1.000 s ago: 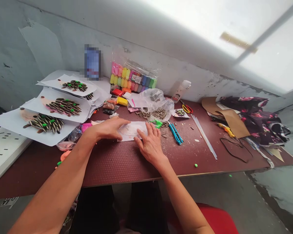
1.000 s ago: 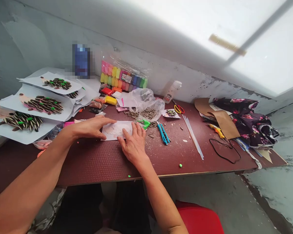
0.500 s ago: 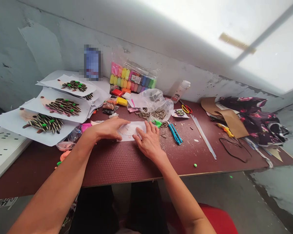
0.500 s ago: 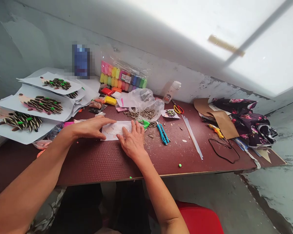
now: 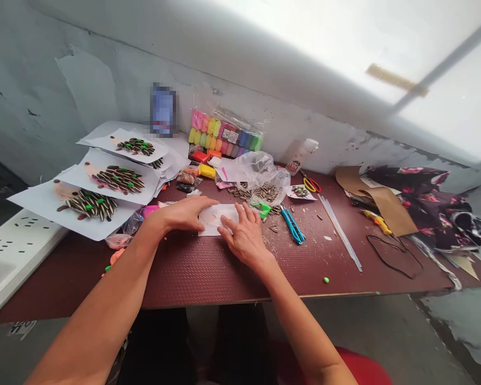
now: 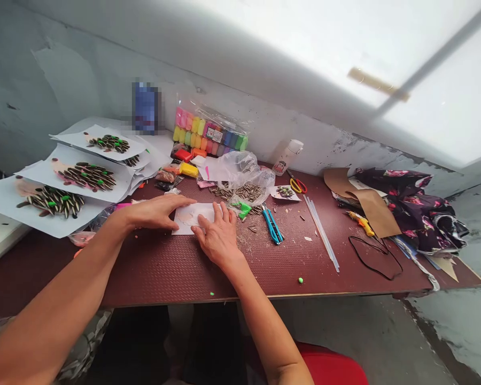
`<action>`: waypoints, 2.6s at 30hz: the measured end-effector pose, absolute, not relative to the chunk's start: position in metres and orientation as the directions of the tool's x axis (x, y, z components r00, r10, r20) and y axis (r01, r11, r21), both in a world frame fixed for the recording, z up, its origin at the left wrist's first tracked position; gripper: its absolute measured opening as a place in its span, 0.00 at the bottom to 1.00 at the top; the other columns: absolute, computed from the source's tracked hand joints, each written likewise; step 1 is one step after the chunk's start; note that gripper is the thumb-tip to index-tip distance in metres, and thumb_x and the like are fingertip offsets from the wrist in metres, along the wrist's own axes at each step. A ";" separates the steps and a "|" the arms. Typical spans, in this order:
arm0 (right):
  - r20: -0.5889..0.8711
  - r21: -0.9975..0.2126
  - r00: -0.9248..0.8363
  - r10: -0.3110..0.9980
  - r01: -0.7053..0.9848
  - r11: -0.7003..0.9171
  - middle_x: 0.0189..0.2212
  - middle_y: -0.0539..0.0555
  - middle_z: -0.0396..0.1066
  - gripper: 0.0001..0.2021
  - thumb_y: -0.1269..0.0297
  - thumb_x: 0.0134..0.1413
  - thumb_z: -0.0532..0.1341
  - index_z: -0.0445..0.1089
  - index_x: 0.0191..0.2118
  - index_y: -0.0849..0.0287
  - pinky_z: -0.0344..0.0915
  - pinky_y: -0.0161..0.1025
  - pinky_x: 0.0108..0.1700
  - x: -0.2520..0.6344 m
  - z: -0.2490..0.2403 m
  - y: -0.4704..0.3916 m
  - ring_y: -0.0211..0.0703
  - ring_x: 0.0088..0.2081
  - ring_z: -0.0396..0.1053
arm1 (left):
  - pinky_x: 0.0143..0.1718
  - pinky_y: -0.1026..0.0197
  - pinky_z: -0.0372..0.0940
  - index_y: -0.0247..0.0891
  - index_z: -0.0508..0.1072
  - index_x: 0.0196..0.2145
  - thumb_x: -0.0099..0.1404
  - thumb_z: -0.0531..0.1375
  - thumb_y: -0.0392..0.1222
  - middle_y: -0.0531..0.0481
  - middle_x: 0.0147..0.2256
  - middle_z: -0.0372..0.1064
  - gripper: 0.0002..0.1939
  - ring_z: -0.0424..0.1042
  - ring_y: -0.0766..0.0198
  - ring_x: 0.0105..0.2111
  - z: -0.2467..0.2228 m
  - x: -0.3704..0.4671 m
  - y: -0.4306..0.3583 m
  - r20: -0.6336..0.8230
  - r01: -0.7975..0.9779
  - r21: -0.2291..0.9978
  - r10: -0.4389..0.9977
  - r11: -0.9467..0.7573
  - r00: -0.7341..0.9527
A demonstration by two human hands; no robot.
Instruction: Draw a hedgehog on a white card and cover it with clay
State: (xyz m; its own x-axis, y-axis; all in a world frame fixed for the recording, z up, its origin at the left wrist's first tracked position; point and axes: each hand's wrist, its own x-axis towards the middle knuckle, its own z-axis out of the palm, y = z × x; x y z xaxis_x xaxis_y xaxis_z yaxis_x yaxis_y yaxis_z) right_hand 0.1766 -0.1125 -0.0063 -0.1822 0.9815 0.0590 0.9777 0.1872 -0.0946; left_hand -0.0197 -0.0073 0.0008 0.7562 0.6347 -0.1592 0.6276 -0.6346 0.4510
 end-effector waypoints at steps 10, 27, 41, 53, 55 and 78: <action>0.071 -0.081 -0.224 0.972 0.970 0.229 0.70 0.60 0.54 0.21 0.48 0.70 0.54 0.72 0.61 0.46 0.46 0.62 0.67 0.172 -0.008 -0.106 0.62 0.71 0.46 | 0.54 0.58 0.70 0.37 0.63 0.66 0.60 0.50 0.32 0.43 0.58 0.72 0.35 0.74 0.56 0.54 0.002 -0.023 -0.003 -0.117 0.637 0.634 0.761 -0.437 0.638; 0.109 -0.081 -0.371 0.922 0.921 0.380 0.71 0.61 0.52 0.19 0.49 0.68 0.57 0.73 0.59 0.48 0.44 0.61 0.68 0.152 0.001 -0.114 0.61 0.72 0.44 | 0.46 0.63 0.72 0.36 0.62 0.66 0.65 0.50 0.33 0.41 0.58 0.72 0.31 0.77 0.58 0.52 -0.003 -0.023 0.000 -0.123 0.651 0.676 0.818 -0.345 0.562; 0.087 -0.103 -0.393 0.915 0.910 0.401 0.71 0.61 0.51 0.22 0.46 0.69 0.54 0.72 0.57 0.51 0.45 0.64 0.68 0.142 -0.008 -0.100 0.61 0.72 0.42 | 0.54 0.58 0.69 0.37 0.64 0.64 0.62 0.52 0.32 0.44 0.53 0.76 0.32 0.77 0.57 0.51 -0.002 -0.021 0.001 -0.060 0.650 0.606 0.788 -0.458 0.612; 0.122 -0.122 -0.381 0.916 0.910 0.395 0.71 0.63 0.50 0.24 0.45 0.69 0.53 0.71 0.59 0.53 0.44 0.61 0.69 0.142 -0.016 -0.101 0.60 0.72 0.43 | 0.62 0.55 0.62 0.38 0.59 0.67 0.53 0.60 0.35 0.42 0.64 0.65 0.42 0.65 0.50 0.63 -0.011 -0.028 0.005 -0.093 0.575 0.591 0.661 -0.566 0.745; 0.120 -0.119 -0.380 0.917 0.912 0.393 0.71 0.63 0.50 0.24 0.45 0.69 0.53 0.71 0.59 0.54 0.44 0.62 0.69 0.142 -0.017 -0.100 0.61 0.72 0.43 | 0.62 0.54 0.62 0.38 0.59 0.67 0.52 0.60 0.34 0.42 0.64 0.65 0.44 0.65 0.50 0.63 -0.014 -0.027 0.005 -0.090 0.575 0.586 0.659 -0.572 0.747; 0.153 -0.038 -0.435 0.887 0.895 0.445 0.70 0.66 0.51 0.21 0.49 0.68 0.56 0.73 0.55 0.57 0.41 0.64 0.70 0.141 -0.016 -0.091 0.61 0.72 0.43 | 0.66 0.54 0.57 0.36 0.51 0.70 0.52 0.60 0.31 0.39 0.69 0.56 0.49 0.60 0.50 0.67 -0.016 -0.026 0.005 -0.090 0.576 0.570 0.652 -0.586 0.753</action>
State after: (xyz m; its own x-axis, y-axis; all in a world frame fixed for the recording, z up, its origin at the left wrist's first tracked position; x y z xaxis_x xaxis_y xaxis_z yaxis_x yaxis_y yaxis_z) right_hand 0.1413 -0.0915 -0.0158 -0.4354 0.8871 0.1531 0.8945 0.4455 -0.0376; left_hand -0.0257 0.0048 -0.0158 0.7529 0.6520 -0.0898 0.5757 -0.5865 0.5697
